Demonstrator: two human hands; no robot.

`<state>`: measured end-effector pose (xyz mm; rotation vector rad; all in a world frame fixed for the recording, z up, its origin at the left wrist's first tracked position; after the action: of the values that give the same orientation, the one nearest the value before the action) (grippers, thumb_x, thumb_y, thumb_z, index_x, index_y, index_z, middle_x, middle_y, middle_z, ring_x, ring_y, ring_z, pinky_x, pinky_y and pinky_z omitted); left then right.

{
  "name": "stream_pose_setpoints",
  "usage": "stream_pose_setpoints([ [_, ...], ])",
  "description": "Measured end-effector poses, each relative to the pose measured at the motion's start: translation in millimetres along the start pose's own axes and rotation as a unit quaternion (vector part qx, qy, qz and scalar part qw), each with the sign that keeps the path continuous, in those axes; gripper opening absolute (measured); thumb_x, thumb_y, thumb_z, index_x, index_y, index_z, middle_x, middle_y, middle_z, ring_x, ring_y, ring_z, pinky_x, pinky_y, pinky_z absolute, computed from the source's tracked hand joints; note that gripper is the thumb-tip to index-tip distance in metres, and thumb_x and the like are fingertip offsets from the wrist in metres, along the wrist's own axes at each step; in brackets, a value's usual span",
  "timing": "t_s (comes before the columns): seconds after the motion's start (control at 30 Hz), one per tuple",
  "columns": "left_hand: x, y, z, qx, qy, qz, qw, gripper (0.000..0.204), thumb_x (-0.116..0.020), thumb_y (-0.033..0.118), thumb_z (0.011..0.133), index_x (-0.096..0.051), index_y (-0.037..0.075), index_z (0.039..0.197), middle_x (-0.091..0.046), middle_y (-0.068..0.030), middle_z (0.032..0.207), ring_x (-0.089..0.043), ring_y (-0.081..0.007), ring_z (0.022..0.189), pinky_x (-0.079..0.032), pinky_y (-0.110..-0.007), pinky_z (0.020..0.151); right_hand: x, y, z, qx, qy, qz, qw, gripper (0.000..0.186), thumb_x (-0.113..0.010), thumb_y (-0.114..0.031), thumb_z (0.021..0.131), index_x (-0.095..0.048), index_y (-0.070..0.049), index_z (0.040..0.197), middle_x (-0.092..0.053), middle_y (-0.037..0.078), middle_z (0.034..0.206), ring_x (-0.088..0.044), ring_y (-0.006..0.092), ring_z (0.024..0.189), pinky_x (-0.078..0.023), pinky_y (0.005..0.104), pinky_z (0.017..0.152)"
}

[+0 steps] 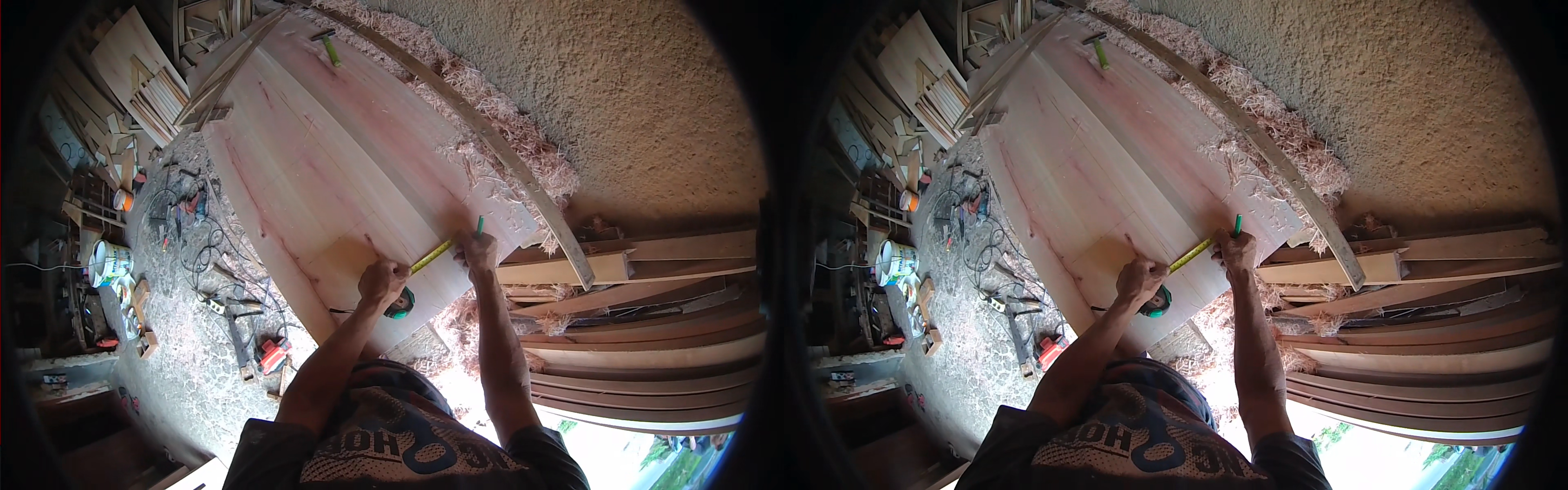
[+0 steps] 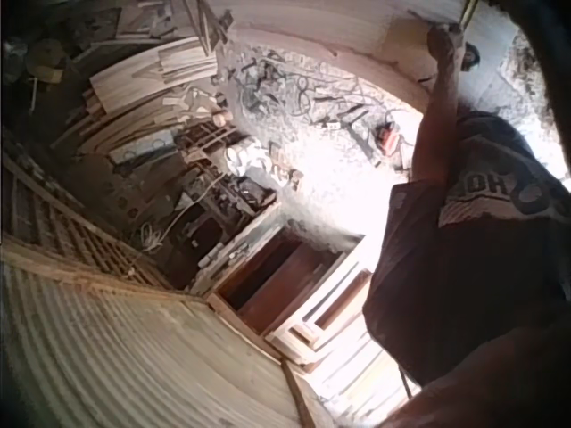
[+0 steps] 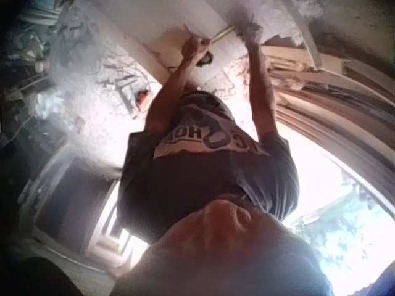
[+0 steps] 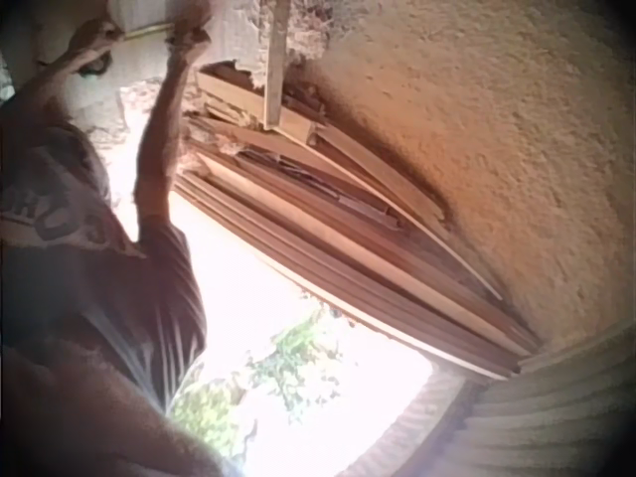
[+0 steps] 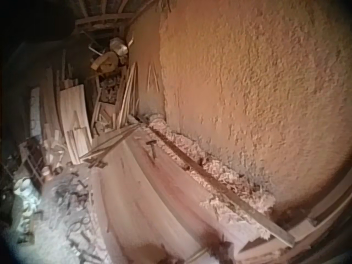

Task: The person uses a tape measure and a pencil to mark lines on a large wooden board. They use a long wooden straightedge to align and check measurements across the surface.

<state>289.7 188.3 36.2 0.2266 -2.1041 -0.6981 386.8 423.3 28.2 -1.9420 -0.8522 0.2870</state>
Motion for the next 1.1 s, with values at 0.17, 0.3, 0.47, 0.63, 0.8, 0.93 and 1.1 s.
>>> stream_pose_setpoints([
  [0.17, -4.4, -9.4, 5.8, 0.018, 0.005, 0.008, 1.000, 0.043, -0.059, 0.047, 0.082, -0.075, 0.008, 0.090, -0.071, -0.0184, 0.083, -0.071, -0.0337, 0.082, -0.056, -0.043, 0.078, -1.9, -0.9, 0.8, 0.002, -0.011, 0.013, 1.000, 0.028, -0.070, -0.026, 0.086, -0.066, 0.001, 0.078, -0.062, 0.007, 0.059, -0.059, 0.0154, 0.042, -0.039, 0.0268, 0.035],
  [0.3, -5.0, -6.7, 5.3, 0.027, -0.004, 0.006, 1.000, 0.044, -0.060, 0.049, 0.081, -0.076, 0.009, 0.091, -0.072, -0.0175, 0.083, -0.071, -0.0334, 0.082, -0.056, -0.043, 0.078, 0.2, 2.4, 6.2, 0.009, -0.042, 0.027, 0.999, 0.033, -0.067, -0.031, 0.091, -0.065, -0.001, 0.078, -0.059, 0.008, 0.059, -0.055, 0.0155, 0.041, -0.037, 0.0271, 0.035],
  [0.47, -3.8, -7.7, 4.2, 0.011, 0.009, -0.005, 1.000, 0.044, -0.060, 0.049, 0.080, -0.075, 0.008, 0.087, -0.070, -0.0175, 0.079, -0.070, -0.0337, 0.078, -0.056, -0.042, 0.075, 30.5, -10.7, 11.0, 0.029, -0.002, 0.140, 0.990, 0.061, -0.051, -0.056, 0.097, -0.068, 0.003, 0.098, -0.061, 0.008, 0.064, -0.058, 0.0150, 0.048, -0.043, 0.0259, 0.042],
  [0.63, -5.9, -14.5, 8.0, 0.023, 0.013, 0.004, 1.000, 0.043, -0.060, 0.048, 0.079, -0.074, 0.007, 0.082, -0.069, -0.0167, 0.073, -0.070, -0.0323, 0.072, -0.055, -0.042, 0.070, 61.5, -22.7, 11.5, 0.074, 0.025, 0.136, 0.988, 0.086, -0.029, -0.074, 0.095, -0.067, 0.002, 0.108, -0.067, 0.009, 0.072, -0.057, 0.0151, 0.051, -0.049, 0.0261, 0.048],
  [0.8, -4.8, -10.8, 6.0, -0.001, 0.034, -0.004, 0.999, 0.042, -0.062, 0.048, 0.079, -0.073, 0.007, 0.079, -0.067, -0.0148, 0.069, -0.068, -0.0307, 0.066, -0.053, -0.041, 0.067, 50.9, -27.3, 5.1, 0.167, -0.045, 0.120, 0.978, 0.049, -0.054, -0.045, 0.100, -0.068, 0.001, 0.107, -0.070, 0.007, 0.079, -0.064, 0.0120, 0.064, -0.052, 0.0239, 0.058],
  [0.93, -1.0, -3.1, 3.0, 0.015, 0.005, 0.005, 1.000, 0.040, -0.061, 0.046, 0.080, -0.074, 0.009, 0.085, -0.070, -0.0156, 0.075, -0.069, -0.0333, 0.073, -0.055, -0.042, 0.071, 44.1, -12.0, 9.8, 0.224, -0.094, 0.050, 0.969, 0.013, -0.068, -0.002, 0.089, -0.069, -0.002, 0.103, -0.069, 0.001, 0.087, -0.063, 0.0071, 0.078, -0.049, 0.0190, 0.069],
  [1.1, 3.4, 2.1, -1.7, -0.008, 0.023, -0.014, 1.000, 0.036, -0.061, 0.043, 0.081, -0.075, 0.010, 0.085, -0.070, -0.0153, 0.075, -0.070, -0.0345, 0.074, -0.056, -0.042, 0.071, 47.0, -10.6, 6.9, 0.299, -0.134, 0.033, 0.944, 0.012, -0.072, -0.007, 0.089, -0.071, -0.003, 0.100, -0.068, 0.001, 0.087, -0.061, 0.0071, 0.080, -0.048, 0.0211, 0.072],
])
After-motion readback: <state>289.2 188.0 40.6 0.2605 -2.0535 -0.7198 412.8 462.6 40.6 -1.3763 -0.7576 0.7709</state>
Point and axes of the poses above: each hand's wrist, its own z-axis towards the middle knuckle, its own x-axis out of the back of the hand, y = z × x, the point moved 9 cm from there along z, towards the middle knuckle
